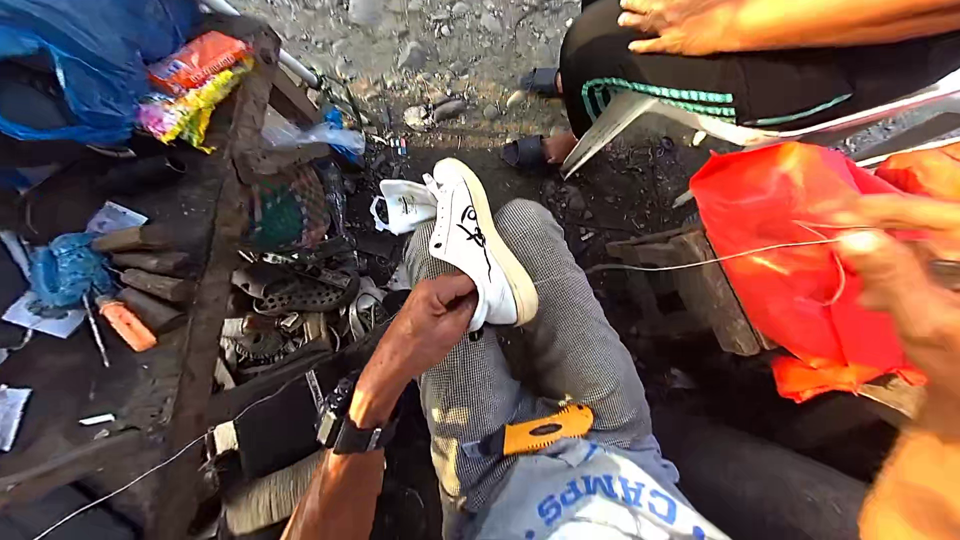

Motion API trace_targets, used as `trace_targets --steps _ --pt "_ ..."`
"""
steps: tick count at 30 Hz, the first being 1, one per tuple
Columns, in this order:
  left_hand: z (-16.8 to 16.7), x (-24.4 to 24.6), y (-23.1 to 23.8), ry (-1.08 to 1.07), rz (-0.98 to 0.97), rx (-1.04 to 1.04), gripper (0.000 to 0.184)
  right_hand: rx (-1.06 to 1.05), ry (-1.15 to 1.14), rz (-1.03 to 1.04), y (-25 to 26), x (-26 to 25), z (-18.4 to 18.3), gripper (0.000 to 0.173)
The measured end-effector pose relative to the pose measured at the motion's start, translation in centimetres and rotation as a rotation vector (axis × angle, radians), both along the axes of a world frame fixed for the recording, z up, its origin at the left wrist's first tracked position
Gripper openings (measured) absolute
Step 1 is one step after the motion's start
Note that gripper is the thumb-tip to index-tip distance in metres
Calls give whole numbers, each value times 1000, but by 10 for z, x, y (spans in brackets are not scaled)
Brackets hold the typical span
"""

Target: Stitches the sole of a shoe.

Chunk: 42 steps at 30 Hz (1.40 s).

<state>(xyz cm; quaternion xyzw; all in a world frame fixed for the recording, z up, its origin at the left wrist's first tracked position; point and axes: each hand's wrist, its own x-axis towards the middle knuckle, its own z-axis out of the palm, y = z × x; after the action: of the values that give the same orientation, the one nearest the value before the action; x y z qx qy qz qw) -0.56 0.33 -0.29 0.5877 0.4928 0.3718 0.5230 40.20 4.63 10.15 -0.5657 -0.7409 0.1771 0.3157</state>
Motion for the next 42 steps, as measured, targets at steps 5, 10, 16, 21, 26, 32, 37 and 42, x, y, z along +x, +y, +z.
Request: trace_targets --steps 5,10,16,21,26,32,37,42 --pt "-4 -2 -2 -46 -2 -30 18 -289 341 393 -1 -114 -82 28" --pt "-4 -4 0 -3 1 2 16 -472 316 475 -2 -143 -98 26" --pt "-10 3 -2 25 107 71 15 -410 485 476 -5 -146 -101 20" --pt "-22 12 -1 132 222 168 17 -363 513 416 -10 -156 -109 17" --pt "-6 -12 -5 -12 36 -61 26 -519 166 391 12 -121 -83 19" --pt "10 23 -23 91 170 -166 32 -607 117 291 14 -76 -79 43" --pt "8 50 -26 27 378 -126 22 -509 371 533 -13 -121 -83 34" --pt "7 62 -25 -68 471 -128 16 -315 293 493 -19 -143 -92 28"
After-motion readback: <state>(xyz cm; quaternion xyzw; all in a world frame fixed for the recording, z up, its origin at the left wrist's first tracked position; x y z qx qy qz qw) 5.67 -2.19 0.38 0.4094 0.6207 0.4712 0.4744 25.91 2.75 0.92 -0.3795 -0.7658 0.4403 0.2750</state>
